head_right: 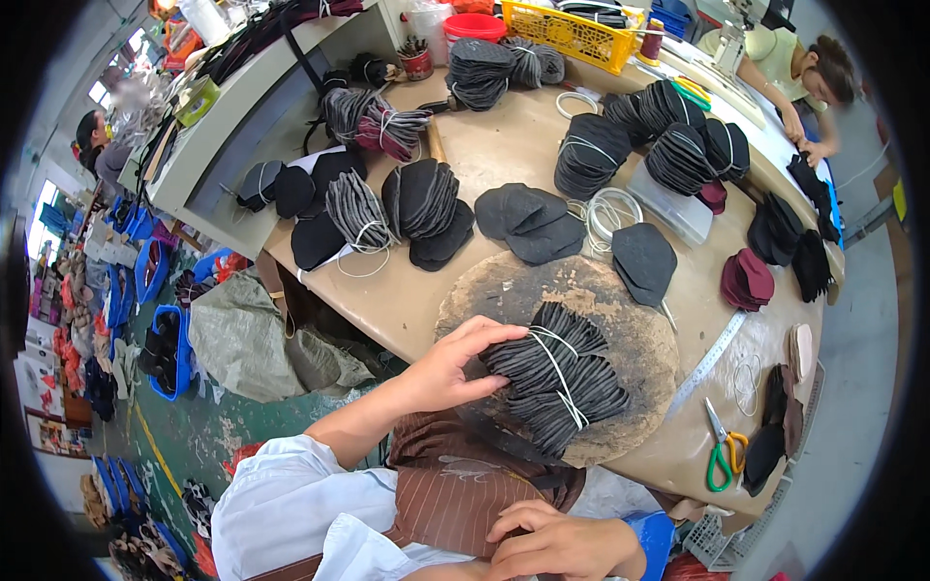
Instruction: The person repeatedly picks up small black fabric pieces from a table, aligns them, and stacks them into neat piles. They occasionally move existing stacks aside to make space and continue stacking new pieces. The process is repetitive and focused on organizing the fabric parts into uniform stacks.
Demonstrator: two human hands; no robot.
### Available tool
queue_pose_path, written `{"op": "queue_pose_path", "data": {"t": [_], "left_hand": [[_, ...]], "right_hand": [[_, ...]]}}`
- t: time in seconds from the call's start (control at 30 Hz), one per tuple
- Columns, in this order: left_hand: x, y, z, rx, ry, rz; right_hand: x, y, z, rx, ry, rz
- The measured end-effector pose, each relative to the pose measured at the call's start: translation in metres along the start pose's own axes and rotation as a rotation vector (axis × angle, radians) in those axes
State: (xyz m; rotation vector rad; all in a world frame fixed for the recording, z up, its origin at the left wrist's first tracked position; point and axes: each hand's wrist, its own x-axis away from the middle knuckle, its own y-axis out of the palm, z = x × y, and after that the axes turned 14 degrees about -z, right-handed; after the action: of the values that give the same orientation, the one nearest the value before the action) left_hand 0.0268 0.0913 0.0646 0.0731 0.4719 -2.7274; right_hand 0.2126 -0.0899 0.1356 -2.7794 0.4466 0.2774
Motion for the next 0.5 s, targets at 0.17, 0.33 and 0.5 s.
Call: {"op": "queue_pose_path", "data": {"t": [0.17, 0.33, 0.5], "left_hand": [[0.002, 0.0, 0.001, -0.019, -0.014, 0.013], [0.003, -0.001, 0.003, -0.01, -0.024, 0.004], [0.0, -0.001, 0.004, 0.002, -0.045, 0.0]], "right_hand": [[-0.008, 0.002, 0.003, 0.01, 0.023, 0.108], [0.004, -0.001, 0.001, 0.014, 0.082, 0.023], [-0.013, 0.0, 0.001, 0.054, 0.057, 0.151]]}}
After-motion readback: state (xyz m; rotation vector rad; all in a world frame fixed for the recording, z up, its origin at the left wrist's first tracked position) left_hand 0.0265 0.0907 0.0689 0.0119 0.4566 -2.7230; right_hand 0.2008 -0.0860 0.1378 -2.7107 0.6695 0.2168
